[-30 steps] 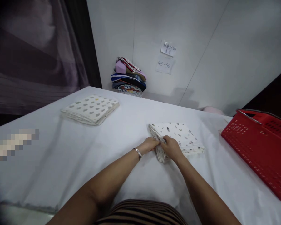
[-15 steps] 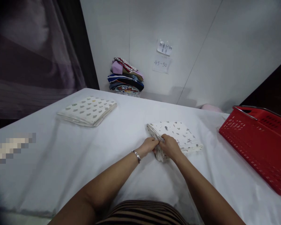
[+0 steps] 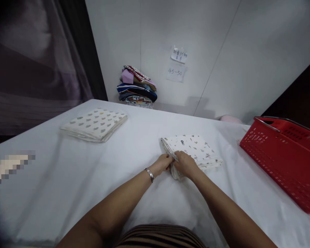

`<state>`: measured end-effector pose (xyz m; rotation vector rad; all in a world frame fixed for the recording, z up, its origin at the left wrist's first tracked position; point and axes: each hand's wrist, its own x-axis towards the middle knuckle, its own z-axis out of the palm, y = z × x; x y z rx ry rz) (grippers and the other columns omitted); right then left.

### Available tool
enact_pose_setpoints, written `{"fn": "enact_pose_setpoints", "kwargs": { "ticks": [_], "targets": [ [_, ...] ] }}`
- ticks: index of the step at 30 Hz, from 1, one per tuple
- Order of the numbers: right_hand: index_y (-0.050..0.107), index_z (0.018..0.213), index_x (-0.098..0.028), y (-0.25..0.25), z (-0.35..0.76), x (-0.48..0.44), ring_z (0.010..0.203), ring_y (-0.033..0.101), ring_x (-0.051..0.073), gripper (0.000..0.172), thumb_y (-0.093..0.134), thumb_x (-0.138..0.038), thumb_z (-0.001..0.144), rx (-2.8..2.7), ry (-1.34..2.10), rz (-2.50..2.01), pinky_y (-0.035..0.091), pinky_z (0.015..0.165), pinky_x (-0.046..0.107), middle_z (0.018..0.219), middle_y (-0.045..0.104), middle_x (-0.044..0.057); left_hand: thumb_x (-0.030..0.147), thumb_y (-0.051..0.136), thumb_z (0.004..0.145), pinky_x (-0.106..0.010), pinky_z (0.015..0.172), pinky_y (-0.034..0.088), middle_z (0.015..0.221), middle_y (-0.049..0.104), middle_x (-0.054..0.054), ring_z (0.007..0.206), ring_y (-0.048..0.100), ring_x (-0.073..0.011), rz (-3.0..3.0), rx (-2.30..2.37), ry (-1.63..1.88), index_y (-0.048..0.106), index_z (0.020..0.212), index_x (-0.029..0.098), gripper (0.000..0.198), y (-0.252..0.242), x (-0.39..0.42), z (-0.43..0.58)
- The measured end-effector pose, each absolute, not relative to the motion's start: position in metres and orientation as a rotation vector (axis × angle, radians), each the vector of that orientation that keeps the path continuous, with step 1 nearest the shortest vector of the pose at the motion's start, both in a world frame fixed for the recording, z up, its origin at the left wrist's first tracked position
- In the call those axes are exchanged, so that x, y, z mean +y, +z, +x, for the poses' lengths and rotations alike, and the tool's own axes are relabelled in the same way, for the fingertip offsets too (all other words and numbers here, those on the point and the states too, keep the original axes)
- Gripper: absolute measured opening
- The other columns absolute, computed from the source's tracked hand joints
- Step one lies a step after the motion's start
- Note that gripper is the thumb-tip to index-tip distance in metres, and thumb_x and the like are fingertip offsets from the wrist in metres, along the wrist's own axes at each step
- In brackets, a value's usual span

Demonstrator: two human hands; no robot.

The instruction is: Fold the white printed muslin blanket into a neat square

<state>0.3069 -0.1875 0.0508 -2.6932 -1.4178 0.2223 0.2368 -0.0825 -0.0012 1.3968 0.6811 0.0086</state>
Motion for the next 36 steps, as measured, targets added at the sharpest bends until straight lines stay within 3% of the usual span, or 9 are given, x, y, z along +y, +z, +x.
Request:
{"fn": "enact_pose_setpoints", "kwargs": {
  "ticks": [5, 9, 14, 18, 25, 30, 34, 36],
  "targets": [
    [0.052, 0.102, -0.016, 0.060, 0.301, -0.187, 0.079, 0.056, 0.018, 0.024, 0.042, -0.011, 0.081, -1.425, -0.062, -2.905, 0.034, 0.060, 0.026, 0.100, 0.056, 0.011, 0.016, 0.055, 0.073, -0.021, 0.038, 0.028, 0.044, 0.045, 0.005, 0.036, 0.041, -0.0092, 1.405, 0.701, 0.005, 0.053, 0.076, 0.014, 0.004, -0.002, -0.083, 0.238],
    [0.052, 0.102, -0.014, 0.053, 0.288, -0.185, 0.076, 0.057, 0.018, 0.024, 0.039, -0.011, 0.083, -1.569, 0.027, -2.913, 0.033, 0.057, 0.026, 0.100, 0.055, 0.012, 0.019, 0.053, 0.076, -0.020, 0.037, 0.027, 0.044, 0.045, 0.005, 0.036, 0.040, -0.0085, 1.395, 0.702, -0.002, 0.053, 0.076, 0.014, 0.005, 0.000, -0.084, 0.237],
    [0.041, 0.125, -0.017, 0.044, 0.280, -0.197, 0.088, 0.055, 0.020, 0.046, 0.043, -0.014, 0.079, -1.577, 0.059, -2.817, 0.038, 0.064, 0.027, 0.108, 0.054, 0.011, 0.022, 0.054, 0.076, -0.020, 0.037, 0.025, 0.043, 0.043, 0.005, 0.036, 0.039, -0.0082, 1.403, 0.701, 0.004, 0.051, 0.073, 0.015, 0.008, -0.001, -0.084, 0.236],
    [0.030, 0.136, -0.008, 0.035, 0.276, -0.212, 0.093, 0.051, 0.025, 0.061, 0.041, -0.009, 0.076, -1.658, -0.157, -2.746, 0.042, 0.073, 0.034, 0.110, 0.053, 0.016, 0.021, 0.054, 0.076, -0.020, 0.038, 0.026, 0.043, 0.044, 0.005, 0.036, 0.039, -0.0083, 1.414, 0.696, 0.007, 0.052, 0.073, 0.015, 0.008, -0.005, -0.083, 0.238],
    [0.039, 0.129, -0.010, 0.013, 0.278, -0.218, 0.089, 0.051, 0.023, 0.046, 0.039, -0.006, 0.083, -1.635, -0.391, -2.605, 0.043, 0.074, 0.035, 0.103, 0.056, 0.014, 0.025, 0.051, 0.077, -0.019, 0.036, 0.020, 0.048, 0.045, 0.005, 0.036, 0.039, -0.0063, 1.434, 0.631, -0.004, 0.050, 0.074, 0.015, 0.010, 0.000, -0.079, 0.233],
    [0.040, 0.129, -0.009, 0.009, 0.272, -0.215, 0.086, 0.052, 0.024, 0.047, 0.047, -0.009, 0.082, -1.606, -0.426, -2.601, 0.044, 0.071, 0.036, 0.100, 0.057, 0.014, 0.037, 0.052, 0.073, -0.018, 0.037, 0.022, 0.051, 0.047, 0.004, 0.039, 0.043, -0.0065, 1.248, 0.529, -0.148, 0.050, 0.070, 0.015, 0.023, 0.005, -0.069, 0.230],
    [0.044, 0.127, -0.014, 0.022, 0.270, -0.226, 0.089, 0.053, 0.022, 0.050, 0.053, -0.012, 0.077, -1.627, -0.208, -2.460, 0.045, 0.076, 0.035, 0.104, 0.059, 0.011, 0.042, 0.059, 0.068, -0.017, 0.038, 0.023, 0.054, 0.049, 0.004, 0.040, 0.043, -0.0062, 1.276, 0.521, -0.132, 0.052, 0.078, 0.014, 0.030, 0.005, -0.069, 0.229],
    [0.049, 0.122, -0.019, 0.032, 0.286, -0.238, 0.093, 0.055, 0.020, 0.043, 0.053, -0.017, 0.079, -1.581, -0.042, -2.302, 0.045, 0.079, 0.032, 0.108, 0.060, 0.006, 0.039, 0.060, 0.068, -0.017, 0.037, 0.021, 0.055, 0.051, 0.004, 0.039, 0.041, -0.0055, 1.344, 0.533, -0.068, 0.052, 0.081, 0.014, 0.029, 0.002, -0.071, 0.229]
  ]
}}
